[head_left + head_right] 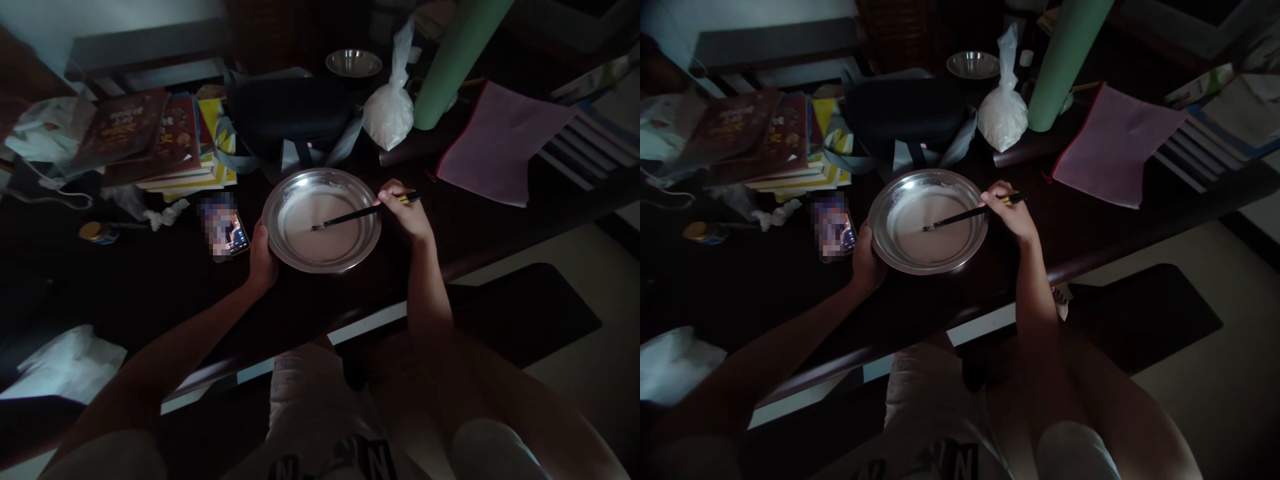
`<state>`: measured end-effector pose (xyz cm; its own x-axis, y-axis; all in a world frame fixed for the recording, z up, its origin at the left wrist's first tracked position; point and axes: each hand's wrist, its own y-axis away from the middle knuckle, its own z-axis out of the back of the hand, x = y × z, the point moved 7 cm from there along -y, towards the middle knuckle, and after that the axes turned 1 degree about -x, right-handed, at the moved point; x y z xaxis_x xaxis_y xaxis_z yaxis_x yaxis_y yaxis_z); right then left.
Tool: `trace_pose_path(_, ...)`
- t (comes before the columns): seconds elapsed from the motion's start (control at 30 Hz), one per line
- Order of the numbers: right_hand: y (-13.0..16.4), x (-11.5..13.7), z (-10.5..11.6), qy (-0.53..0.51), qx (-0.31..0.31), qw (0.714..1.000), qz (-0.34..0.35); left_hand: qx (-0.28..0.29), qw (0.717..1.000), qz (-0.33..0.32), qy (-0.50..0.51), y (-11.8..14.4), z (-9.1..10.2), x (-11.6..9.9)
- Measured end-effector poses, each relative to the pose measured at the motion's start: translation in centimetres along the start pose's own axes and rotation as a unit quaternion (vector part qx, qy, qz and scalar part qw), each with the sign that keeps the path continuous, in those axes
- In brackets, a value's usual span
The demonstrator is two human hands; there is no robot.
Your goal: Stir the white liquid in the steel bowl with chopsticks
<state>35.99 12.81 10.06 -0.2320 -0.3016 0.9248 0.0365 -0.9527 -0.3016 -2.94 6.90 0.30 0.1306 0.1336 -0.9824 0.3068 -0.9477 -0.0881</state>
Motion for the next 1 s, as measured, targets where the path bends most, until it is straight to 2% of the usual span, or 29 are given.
trace_pose_path(0.1,0.07,0.06,0.45,-0.009,-0.028,1.000,-0.002,-0.002,1.000,-0.002,0.008,-0.04,-0.10,0.01)
trace_pose_path(0.27,0.08,-0.11,-0.12,-0.003,0.020,1.000,-0.005,-0.005,1.000,-0.001,0.004,0.05,-0.08,-0.12)
trace_pose_path(0.4,0.14,-0.16,0.73,-0.002,-0.026,1.000,-0.004,-0.006,1.000,-0.004,0.005,0.14,-0.07,-0.19)
trace_pose_path(0.57,0.20,0.31,-0.13,-0.011,0.015,1.000,0.005,-0.002,1.000,-0.006,0.006,0.04,-0.13,-0.08)
trace_pose_path(0.73,0.03,0.15,0.61,-0.006,-0.036,0.999,-0.004,-0.006,1.000,0.002,0.006,-0.03,0.03,0.19)
trace_pose_path(0.9,0.04,0.30,-0.12,-0.006,0.003,1.000,-0.005,-0.004,1.000,-0.001,0.013,0.04,0.08,0.23)
trace_pose_path(1.0,0.08,0.19,0.19,-0.006,-0.016,1.000,-0.002,-0.006,1.000,-0.007,0.011,0.08,0.00,0.22)
